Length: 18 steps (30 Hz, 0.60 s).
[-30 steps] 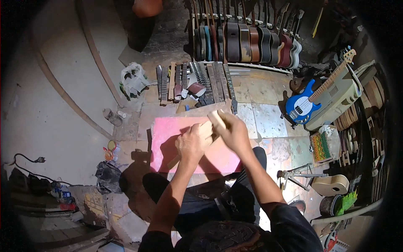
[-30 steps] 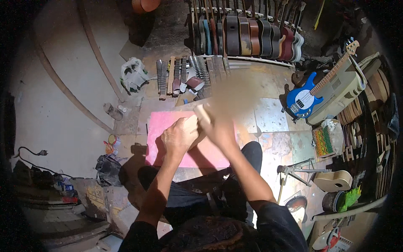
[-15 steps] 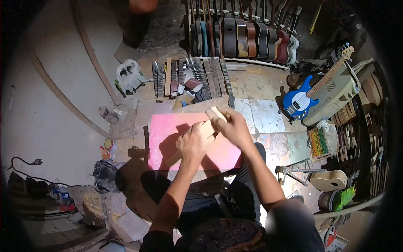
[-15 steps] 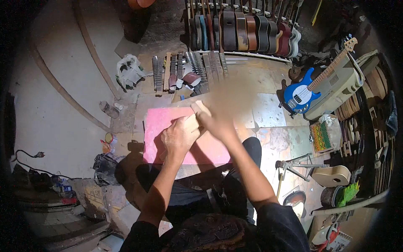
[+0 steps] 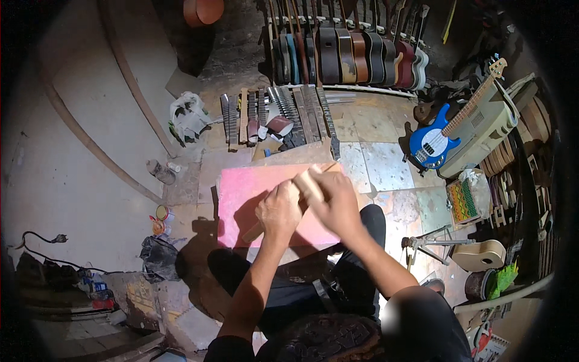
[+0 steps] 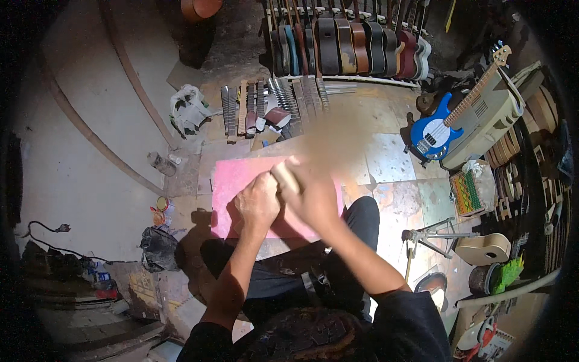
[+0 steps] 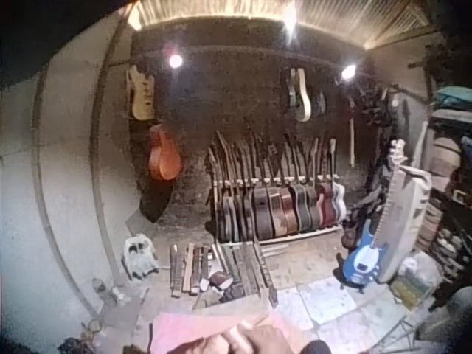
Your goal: The person sands the surface and edges of a wooden guitar body using a sanding block, turning the piece over to reach different areas.
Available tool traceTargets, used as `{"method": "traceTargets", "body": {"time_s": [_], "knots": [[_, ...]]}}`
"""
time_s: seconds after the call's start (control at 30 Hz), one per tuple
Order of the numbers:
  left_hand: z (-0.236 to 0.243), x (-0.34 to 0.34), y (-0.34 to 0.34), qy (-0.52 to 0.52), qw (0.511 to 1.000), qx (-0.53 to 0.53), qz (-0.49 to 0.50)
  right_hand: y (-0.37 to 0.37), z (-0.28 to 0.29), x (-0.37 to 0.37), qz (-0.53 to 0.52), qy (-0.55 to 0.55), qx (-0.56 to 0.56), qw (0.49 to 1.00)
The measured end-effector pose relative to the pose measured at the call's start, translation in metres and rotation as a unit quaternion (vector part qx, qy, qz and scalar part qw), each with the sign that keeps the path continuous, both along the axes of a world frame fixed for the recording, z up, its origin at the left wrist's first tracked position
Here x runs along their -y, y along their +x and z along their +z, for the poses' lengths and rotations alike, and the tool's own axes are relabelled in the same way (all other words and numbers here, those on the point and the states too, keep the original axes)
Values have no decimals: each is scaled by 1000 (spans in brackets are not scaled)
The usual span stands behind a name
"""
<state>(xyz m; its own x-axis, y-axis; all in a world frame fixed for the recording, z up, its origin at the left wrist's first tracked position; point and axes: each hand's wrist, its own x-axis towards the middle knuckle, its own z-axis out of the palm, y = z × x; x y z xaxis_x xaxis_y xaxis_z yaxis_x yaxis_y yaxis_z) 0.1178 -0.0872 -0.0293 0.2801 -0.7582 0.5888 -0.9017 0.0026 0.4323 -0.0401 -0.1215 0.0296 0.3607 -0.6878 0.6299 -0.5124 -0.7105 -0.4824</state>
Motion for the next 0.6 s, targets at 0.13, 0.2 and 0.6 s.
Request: {"method": "traceTargets", "body": {"time_s": [0.13, 0.2, 0.6], "knots": [[22, 0, -15, 110, 991, -74, 18, -11, -4, 38, 5, 262, 84, 961], [21, -8, -8, 109, 991, -73, 14, -2, 14, -3, -17, 72, -27, 997], [16, -10, 0, 97, 991, -82, -50, -3, 9, -7, -41, 15, -70, 997]]}}
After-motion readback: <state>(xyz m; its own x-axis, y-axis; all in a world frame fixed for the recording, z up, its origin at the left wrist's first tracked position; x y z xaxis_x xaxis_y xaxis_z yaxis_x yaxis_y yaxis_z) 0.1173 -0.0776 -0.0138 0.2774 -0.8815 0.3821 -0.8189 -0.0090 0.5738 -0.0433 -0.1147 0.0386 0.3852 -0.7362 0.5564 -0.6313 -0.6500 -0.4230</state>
